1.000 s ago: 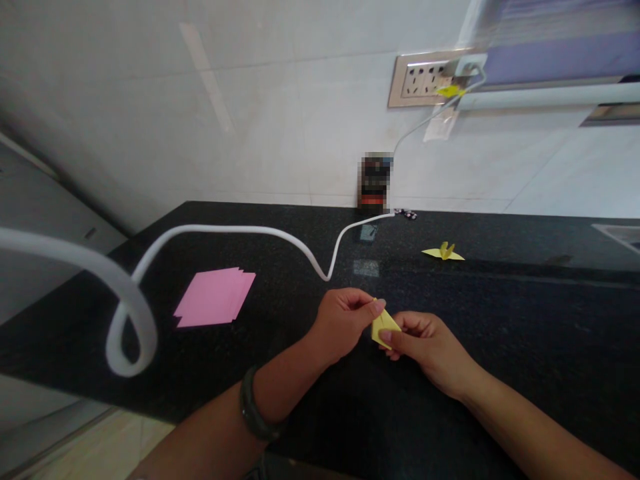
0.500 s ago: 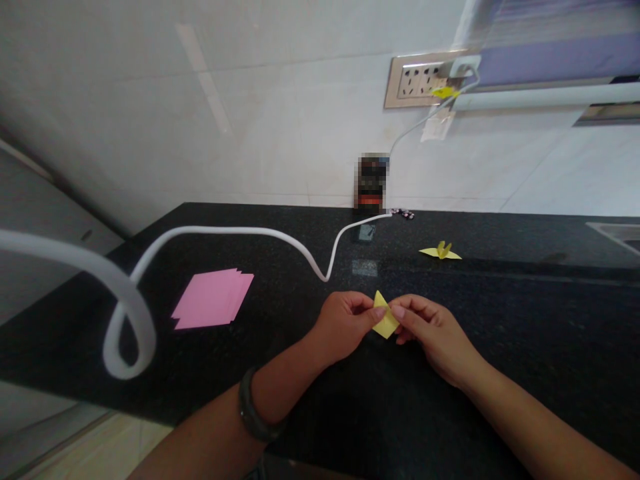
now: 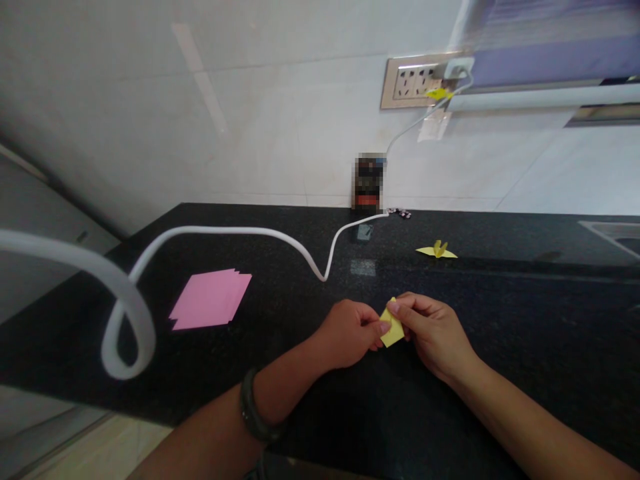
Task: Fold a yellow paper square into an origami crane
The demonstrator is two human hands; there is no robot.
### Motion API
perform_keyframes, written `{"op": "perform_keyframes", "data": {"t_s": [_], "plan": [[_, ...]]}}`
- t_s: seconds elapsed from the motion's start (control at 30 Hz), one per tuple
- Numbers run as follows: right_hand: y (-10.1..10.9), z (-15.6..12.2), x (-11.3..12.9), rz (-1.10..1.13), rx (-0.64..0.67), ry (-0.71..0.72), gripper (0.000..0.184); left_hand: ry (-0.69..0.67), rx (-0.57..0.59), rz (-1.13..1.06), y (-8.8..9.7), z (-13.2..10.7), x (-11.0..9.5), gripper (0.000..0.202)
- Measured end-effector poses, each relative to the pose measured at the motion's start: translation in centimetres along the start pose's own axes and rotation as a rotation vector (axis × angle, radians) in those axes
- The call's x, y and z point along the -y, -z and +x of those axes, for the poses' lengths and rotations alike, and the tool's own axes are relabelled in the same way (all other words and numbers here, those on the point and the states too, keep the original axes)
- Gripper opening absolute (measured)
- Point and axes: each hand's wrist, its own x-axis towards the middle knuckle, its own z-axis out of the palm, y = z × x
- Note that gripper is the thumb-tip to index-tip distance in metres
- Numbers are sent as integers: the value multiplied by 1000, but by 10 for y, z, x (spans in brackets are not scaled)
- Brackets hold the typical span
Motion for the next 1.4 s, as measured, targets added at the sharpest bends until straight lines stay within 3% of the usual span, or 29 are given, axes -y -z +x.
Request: {"op": "perform_keyframes", "data": {"t_s": [0.1,0.33,0.57,0.73,0.87,0.97,1.17,1.4], "plan": [[0,0,1,-5,1,20,16,-26,-29,69,1,-1,-3,29],[0,2,6,44,-28,5,18,-78,-6,-40,-1,1,-5,39],[-1,-3,7,-85,85,-5,18,-61,-34,29,2,1,2,24],[0,-3,13,-175,187,-6,15,-58,-55,77,5,-1,-3,26],[3,-3,11,-200,119,79,22,-24,-78,11,3,-1,-5,28],[4,-2,9,-188,66,50,26,-21,-73,-24,3,-1,-5,30],[0,-4,13,-177,236,-16,20,-75,-94,96,3,-2,-2,32],[2,-4,12,-180,177,26,23,-127,-69,95,1,-3,-2,30]]}}
